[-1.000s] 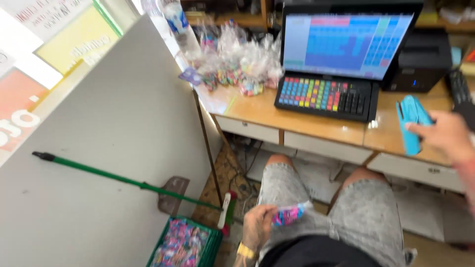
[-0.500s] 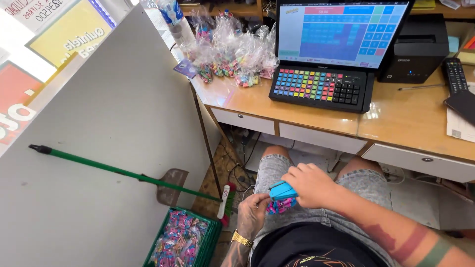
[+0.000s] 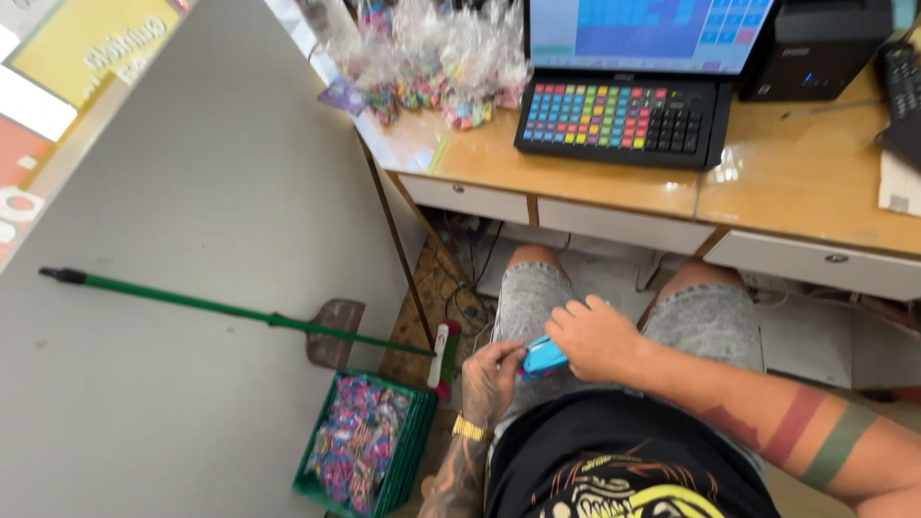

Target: The person is filling small plastic bags with colorful candies and sealing them using a blue stapler at a checkout counter.

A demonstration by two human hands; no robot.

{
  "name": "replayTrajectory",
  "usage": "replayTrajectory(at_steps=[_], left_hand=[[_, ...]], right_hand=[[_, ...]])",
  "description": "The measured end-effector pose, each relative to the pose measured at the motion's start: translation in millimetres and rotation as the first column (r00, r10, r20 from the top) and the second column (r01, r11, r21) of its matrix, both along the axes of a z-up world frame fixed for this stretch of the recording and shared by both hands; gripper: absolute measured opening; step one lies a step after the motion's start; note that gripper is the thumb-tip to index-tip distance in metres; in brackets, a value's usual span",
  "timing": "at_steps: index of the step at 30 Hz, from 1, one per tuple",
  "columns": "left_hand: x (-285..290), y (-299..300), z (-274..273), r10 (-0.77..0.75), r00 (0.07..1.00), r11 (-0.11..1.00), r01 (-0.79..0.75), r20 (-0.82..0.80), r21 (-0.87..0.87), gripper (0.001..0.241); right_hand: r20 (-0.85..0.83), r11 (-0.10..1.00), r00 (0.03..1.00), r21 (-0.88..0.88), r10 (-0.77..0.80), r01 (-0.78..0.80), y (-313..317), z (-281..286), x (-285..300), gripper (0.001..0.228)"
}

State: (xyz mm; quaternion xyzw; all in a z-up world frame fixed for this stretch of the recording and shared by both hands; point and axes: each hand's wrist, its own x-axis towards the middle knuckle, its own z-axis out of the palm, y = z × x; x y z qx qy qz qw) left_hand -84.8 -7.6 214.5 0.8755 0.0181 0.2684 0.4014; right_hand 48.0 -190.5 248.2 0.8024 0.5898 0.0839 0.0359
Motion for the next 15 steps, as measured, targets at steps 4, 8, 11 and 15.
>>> replayTrajectory(at_steps=[4,8,11,15], left_hand=[[0,0,6,0.072,0.989,0.991,-0.085,-0.129,-0.104,0.007],[1,-3,3,0.042,0.994,0.988,-0.057,-0.102,-0.146,0.005],[1,-5,2,0.024,0.995,0.986,-0.040,-0.099,-0.161,0.004],[2,-1,5,0.023,0.995,0.989,-0.037,-0.100,-0.144,0.005]], right_hand=[[-0.080,1.000,0.997,0.000,0.002,-0.002,-2,-41,9,0.052],[-0.135,0.999,0.990,-0.012,0.030,-0.032,-3,-34,12,0.023],[-0.129,0.999,0.991,0.010,0.032,-0.031,-6,-44,15,0.020],[-0.058,0.995,0.996,0.065,0.074,-0.070,-15,-13,8,0.020]])
